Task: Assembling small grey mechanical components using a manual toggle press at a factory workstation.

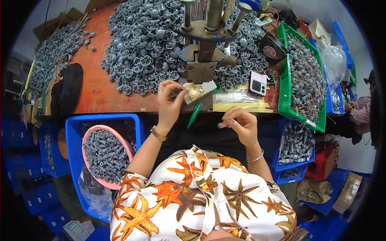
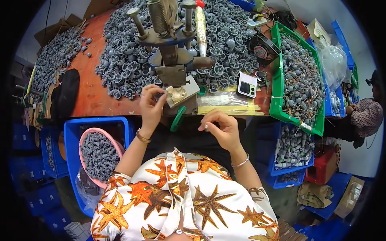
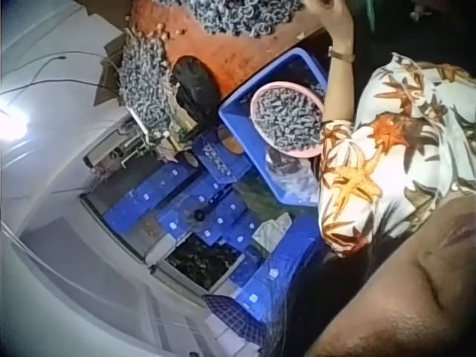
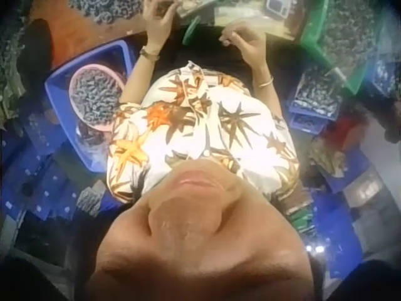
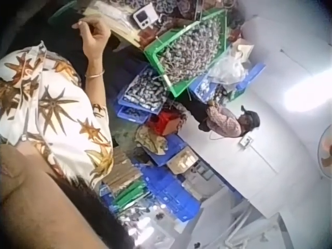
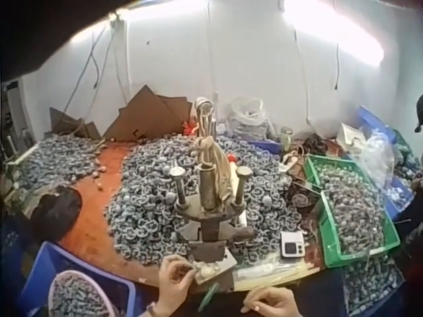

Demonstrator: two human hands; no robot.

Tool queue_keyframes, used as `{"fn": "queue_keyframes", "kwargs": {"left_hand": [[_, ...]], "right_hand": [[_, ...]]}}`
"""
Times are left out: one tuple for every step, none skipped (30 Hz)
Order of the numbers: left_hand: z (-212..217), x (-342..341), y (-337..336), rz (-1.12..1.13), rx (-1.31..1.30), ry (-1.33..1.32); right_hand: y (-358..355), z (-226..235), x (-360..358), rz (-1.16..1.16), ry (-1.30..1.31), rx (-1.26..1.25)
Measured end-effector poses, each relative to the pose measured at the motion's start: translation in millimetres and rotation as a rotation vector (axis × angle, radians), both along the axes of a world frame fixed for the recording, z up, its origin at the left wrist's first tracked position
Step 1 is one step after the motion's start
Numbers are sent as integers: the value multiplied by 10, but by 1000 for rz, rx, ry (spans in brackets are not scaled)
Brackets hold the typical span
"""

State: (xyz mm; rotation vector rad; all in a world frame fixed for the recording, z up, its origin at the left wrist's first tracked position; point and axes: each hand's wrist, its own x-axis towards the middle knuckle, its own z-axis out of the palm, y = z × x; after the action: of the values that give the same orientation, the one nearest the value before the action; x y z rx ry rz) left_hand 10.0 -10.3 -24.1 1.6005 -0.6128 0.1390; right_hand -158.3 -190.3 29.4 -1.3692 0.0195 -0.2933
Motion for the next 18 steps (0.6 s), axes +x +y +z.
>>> {"fn": "queue_keyframes", "kwargs": {"left_hand": [[11,-42,-38,1,36,-74],[16,-73,-78,-1,72,-149],[34,-86,-103,-5,73,-145],[53,-95,-130,-2,135,-164],[58,-92,-151,0,197,-184],[36,-52,-155,-5,197,-181],[5,14,-146,-58,315,-175],[-24,60,-138,-110,434,-169],[-22,74,-142,-152,433,-143],[-10,87,-159,-150,432,-142],[13,96,-180,-164,463,-244],[40,93,-171,-171,497,-349],[52,63,-162,-156,503,-348],[61,20,-152,-126,412,-335],[57,18,-162,-108,315,-327],[66,42,-111,-101,318,-331],[85,86,-13,17,286,-352],[90,140,88,129,255,-371]], "right_hand": [[34,-4,19,1,7,1],[62,-7,36,6,-12,16],[93,-9,55,9,-34,31],[115,-2,61,4,-30,32],[132,13,60,-16,-23,38],[143,19,59,-36,-17,43],[151,19,58,-39,-14,43],[159,17,57,-79,-15,30],[161,31,59,-117,-18,16],[165,45,61,-115,-18,14],[171,58,66,-160,2,21],[191,74,81,-199,18,30],[208,95,90,-184,15,34],[224,119,91,-171,46,49],[212,119,98,-170,75,61],[196,101,98,-164,70,63],[176,76,94,-140,46,26],[159,40,88,-121,24,-8]]}}
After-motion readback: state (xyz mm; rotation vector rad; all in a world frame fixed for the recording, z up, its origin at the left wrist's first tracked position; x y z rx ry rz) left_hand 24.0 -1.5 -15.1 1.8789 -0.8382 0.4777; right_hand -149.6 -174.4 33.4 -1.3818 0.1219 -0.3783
